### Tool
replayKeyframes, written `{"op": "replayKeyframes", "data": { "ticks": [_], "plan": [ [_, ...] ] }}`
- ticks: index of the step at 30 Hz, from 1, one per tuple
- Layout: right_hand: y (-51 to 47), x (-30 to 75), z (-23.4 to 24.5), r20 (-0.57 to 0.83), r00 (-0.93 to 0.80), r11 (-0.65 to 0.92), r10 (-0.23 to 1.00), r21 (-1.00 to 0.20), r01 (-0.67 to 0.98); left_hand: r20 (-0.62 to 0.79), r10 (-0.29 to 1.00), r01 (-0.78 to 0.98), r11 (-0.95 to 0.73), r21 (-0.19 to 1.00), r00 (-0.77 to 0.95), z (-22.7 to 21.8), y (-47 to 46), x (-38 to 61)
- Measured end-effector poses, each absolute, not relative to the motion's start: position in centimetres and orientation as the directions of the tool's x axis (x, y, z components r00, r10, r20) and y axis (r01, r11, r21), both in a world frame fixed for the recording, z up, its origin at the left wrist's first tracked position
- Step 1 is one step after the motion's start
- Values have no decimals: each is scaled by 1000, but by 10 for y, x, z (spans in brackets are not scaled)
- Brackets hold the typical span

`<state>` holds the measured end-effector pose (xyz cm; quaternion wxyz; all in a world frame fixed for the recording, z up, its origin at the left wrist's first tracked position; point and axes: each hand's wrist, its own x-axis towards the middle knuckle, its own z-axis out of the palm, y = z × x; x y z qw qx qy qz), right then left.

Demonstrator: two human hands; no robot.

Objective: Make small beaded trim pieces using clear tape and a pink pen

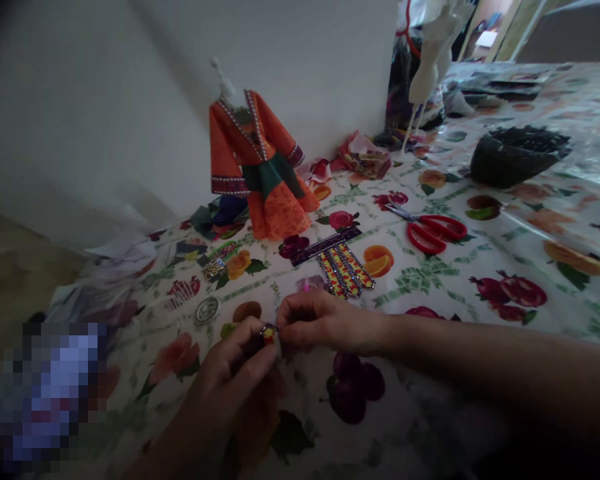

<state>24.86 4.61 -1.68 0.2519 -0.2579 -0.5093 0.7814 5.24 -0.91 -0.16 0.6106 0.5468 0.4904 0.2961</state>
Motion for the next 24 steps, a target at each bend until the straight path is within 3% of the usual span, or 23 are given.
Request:
{"op": "replayKeyframes", "data": {
  "ticks": [4, 15, 19, 24],
  "plan": [
    [47, 248, -20, -169, -767, -391, 619, -913, -114, -169, 948, 260, 98, 961, 268, 0, -8, 47],
    [42, 247, -22, -187, -790, -346, 585, -938, -34, -154, 944, 365, 39, 930, 291, 2, -5, 49],
    [40, 246, -22, -189, -787, -325, 588, -945, -17, -198, 940, 328, 100, 939, 279, 1, -4, 51],
    [40, 244, -20, -187, -780, -316, 597, -949, -14, -291, 909, 162, 252, 954, 300, -4, -4, 50]
  ]
}}
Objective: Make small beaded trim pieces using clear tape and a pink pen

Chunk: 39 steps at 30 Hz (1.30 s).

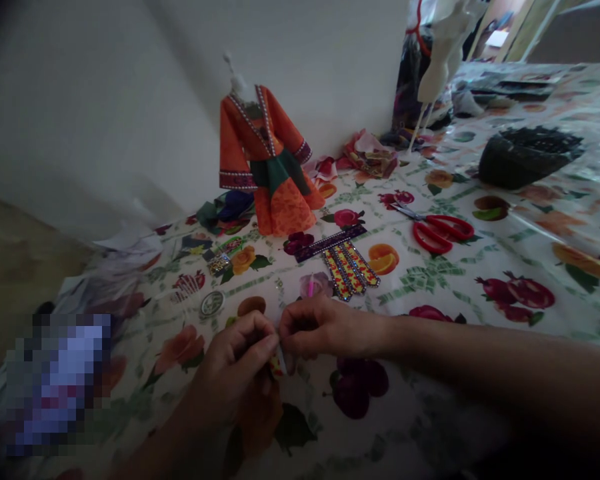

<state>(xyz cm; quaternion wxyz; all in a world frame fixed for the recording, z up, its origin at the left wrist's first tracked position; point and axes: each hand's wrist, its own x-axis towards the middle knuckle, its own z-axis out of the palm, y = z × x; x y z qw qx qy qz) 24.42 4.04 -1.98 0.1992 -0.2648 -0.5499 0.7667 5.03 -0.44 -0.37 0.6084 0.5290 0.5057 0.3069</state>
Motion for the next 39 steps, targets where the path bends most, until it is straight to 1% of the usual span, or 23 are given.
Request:
{"op": "replayKeyframes", "data": {
  "ticks": [5, 7, 12, 15, 20, 24, 27, 30, 35, 37, 39],
  "plan": [
    [42, 245, -23, -175, -785, -315, 594, -949, -27, -350, 883, 53, 352, 935, 314, -12, -5, 46],
    [43, 246, -22, -178, -788, -320, 590, -947, -26, -358, 887, 26, 367, 930, 290, -13, -5, 46],
    [40, 245, -18, -165, -764, -320, 624, -946, -58, -313, 925, 22, 316, 948, 216, -9, -3, 49],
    [36, 243, -20, -155, -735, -272, 660, -961, -41, -255, 946, 10, 258, 966, 202, -6, -2, 50],
    [35, 241, -23, -145, -736, -242, 661, -970, -27, -238, 940, -18, 250, 968, 243, -5, 0, 48],
    [39, 243, -19, -136, -749, -232, 649, -972, -24, -285, 909, -91, 326, 941, 302, -3, 2, 44],
    [41, 245, -18, -146, -761, -239, 633, -971, -12, -309, 900, -137, 364, 921, 308, -1, 4, 43],
    [41, 245, -20, -145, -764, -238, 629, -971, -11, -287, 910, -90, 326, 941, 300, 1, 5, 41],
    [41, 244, -20, -154, -768, -253, 622, -967, -12, -268, 912, 111, 245, 963, 312, 0, 3, 42],
    [41, 245, -17, -158, -768, -264, 620, -964, -15, -280, 907, 118, 255, 960, 315, 0, 2, 43],
    [41, 246, -13, -160, -769, -275, 618, -961, -21, -285, 915, 52, 282, 958, 285, 1, 2, 43]
  ]
}}
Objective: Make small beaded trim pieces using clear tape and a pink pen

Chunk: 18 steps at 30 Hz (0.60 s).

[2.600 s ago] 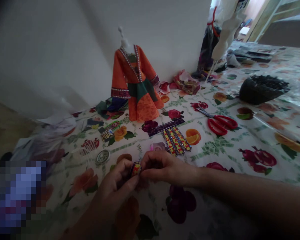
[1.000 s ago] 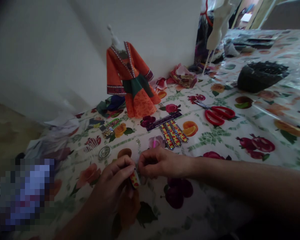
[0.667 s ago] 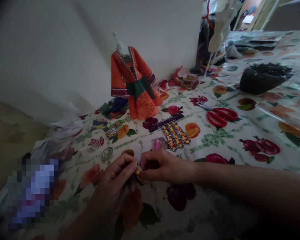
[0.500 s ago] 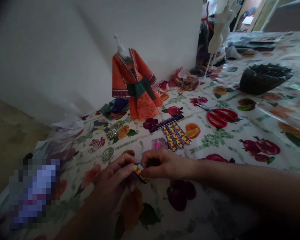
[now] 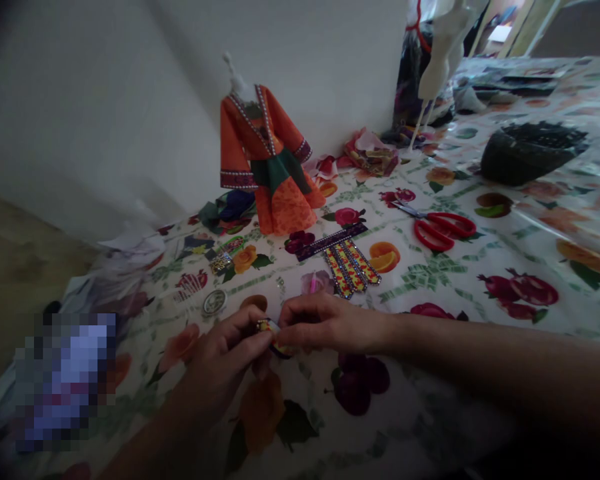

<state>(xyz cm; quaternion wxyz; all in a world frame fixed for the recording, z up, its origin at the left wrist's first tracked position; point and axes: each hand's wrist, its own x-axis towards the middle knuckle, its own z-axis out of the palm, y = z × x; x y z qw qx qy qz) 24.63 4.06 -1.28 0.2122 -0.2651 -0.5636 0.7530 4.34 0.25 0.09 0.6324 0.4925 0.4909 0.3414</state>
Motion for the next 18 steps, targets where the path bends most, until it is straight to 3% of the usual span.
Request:
{"op": "replayKeyframes", "data": {
  "ticks": [4, 10, 14, 18],
  "plan": [
    [40, 246, -10, -165, -773, -290, 613, -957, -25, -270, 951, -86, 284, 955, 148, 8, 10, 39],
    [41, 245, -17, -188, -741, -274, 645, -962, 6, -162, 987, -91, 163, 982, 22, 13, 21, 22],
    [41, 245, -16, -199, -710, -248, 676, -968, 35, -102, 994, 2, 102, 995, -35, 11, 21, 21],
    [40, 246, -15, -184, -729, -246, 659, -969, 23, 58, 996, 278, -38, 960, -67, 16, 13, 26]
  ]
}}
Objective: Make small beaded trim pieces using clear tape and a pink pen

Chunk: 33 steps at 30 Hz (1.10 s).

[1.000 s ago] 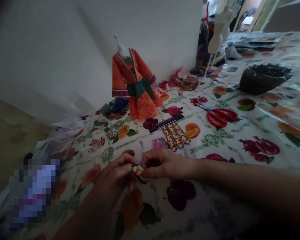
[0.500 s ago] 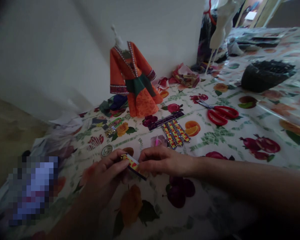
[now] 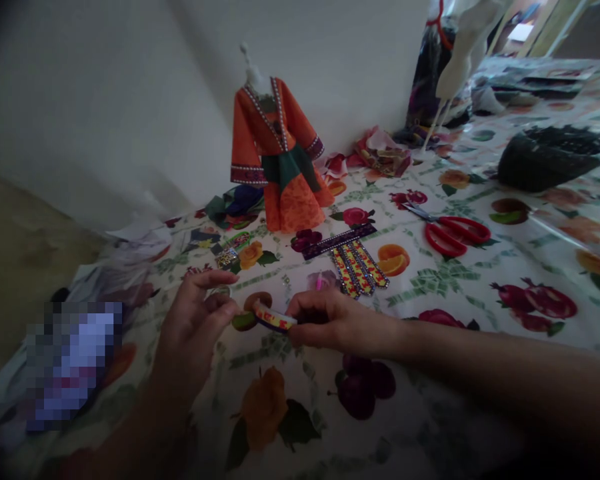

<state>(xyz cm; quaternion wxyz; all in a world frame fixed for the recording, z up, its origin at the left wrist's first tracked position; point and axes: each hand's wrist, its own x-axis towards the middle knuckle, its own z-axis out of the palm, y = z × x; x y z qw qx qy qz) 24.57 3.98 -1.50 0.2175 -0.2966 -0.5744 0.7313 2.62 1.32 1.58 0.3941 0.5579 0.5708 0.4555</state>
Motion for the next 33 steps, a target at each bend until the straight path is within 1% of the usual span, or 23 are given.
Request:
{"op": "replayKeyframes", "data": {
  "ticks": [2, 4, 8, 11, 16, 18, 21, 28, 33],
  "plan": [
    [39, 246, -15, -172, -741, -244, 649, -970, 12, 113, 994, 431, -106, 896, 8, 17, 7, 29],
    [38, 245, -16, -158, -746, -243, 647, -970, -5, 139, 985, 510, -172, 843, 102, 16, 1, 33],
    [37, 245, -17, -136, -757, -238, 639, -971, -26, 199, 947, 519, -306, 798, 253, 9, -4, 40],
    [37, 246, -19, -130, -752, -234, 646, -972, -33, 195, 930, 528, -339, 779, 311, 5, -3, 42],
    [36, 246, -21, -97, -754, -201, 649, -978, -47, 180, 939, 508, -312, 803, 293, 1, -4, 42],
    [35, 245, -22, -90, -757, -172, 647, -985, -30, 137, 943, 512, -282, 812, 302, 1, -5, 42],
    [34, 246, -21, -120, -742, -145, 660, -989, 31, 69, 941, 518, -243, 820, 332, 1, -4, 43],
    [36, 248, -17, -122, -707, -67, 697, -992, 106, 109, 947, 508, -258, 822, 303, 2, 0, 43],
    [36, 248, -14, -85, -667, 23, 740, -988, 151, 73, 944, 524, -242, 817, 323, 2, -3, 43]
  ]
}}
